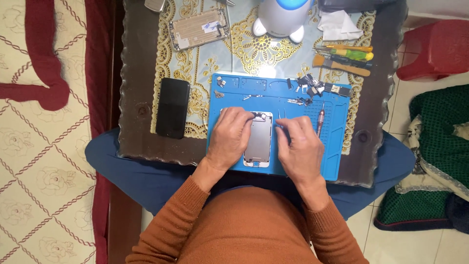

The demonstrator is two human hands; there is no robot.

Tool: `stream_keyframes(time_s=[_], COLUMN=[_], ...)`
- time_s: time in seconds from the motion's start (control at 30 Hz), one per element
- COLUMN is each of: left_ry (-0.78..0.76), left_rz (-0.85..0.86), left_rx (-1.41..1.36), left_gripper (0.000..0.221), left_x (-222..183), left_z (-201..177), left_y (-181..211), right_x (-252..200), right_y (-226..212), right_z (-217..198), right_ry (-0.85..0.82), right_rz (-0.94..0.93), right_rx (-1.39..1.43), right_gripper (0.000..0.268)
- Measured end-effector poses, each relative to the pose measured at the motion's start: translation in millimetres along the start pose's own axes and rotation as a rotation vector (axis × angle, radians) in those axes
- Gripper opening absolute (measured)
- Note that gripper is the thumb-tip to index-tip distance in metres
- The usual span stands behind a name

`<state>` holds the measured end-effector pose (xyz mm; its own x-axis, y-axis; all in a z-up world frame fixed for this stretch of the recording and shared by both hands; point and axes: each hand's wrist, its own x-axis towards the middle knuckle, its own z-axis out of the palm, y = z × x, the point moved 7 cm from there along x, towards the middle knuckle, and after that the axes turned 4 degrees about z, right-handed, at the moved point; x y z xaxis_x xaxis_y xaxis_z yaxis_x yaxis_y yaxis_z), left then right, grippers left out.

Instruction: Reassembling internal frame parts and components of a smartphone using tweezers and hands on a repair mat.

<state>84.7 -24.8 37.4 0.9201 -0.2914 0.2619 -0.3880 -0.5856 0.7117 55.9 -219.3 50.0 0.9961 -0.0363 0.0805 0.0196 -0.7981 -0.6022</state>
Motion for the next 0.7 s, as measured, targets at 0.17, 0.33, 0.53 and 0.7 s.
stream_keyframes(time_s=[0.17,0.33,0.53,0.7], left_ry=[0.0,-0.001,0.03,0.069], left_rz=[-0.008,-0.015,0.001,-0.007], left_rx=[0.0,-0.001,0.009,-0.028], left_gripper=[0.014,0.014,0.013,0.012], left_x=[0,2,-2,-5], left_z=[-2,-4,-1,-3], left_y=[2,4,0,-2], right_x=[14,18,23,22], right_y=[-14,-12,-11,5], right_z=[14,34,26,10], right_ry=[-0.012,0.017,-0.001,0.057], right_rz=[-0.077,-0.148,-0.128,-0.046], right_rx=[-0.091,-0.142,-0.102,0.043], right_gripper=[0.014,0.018,0.005,0.003])
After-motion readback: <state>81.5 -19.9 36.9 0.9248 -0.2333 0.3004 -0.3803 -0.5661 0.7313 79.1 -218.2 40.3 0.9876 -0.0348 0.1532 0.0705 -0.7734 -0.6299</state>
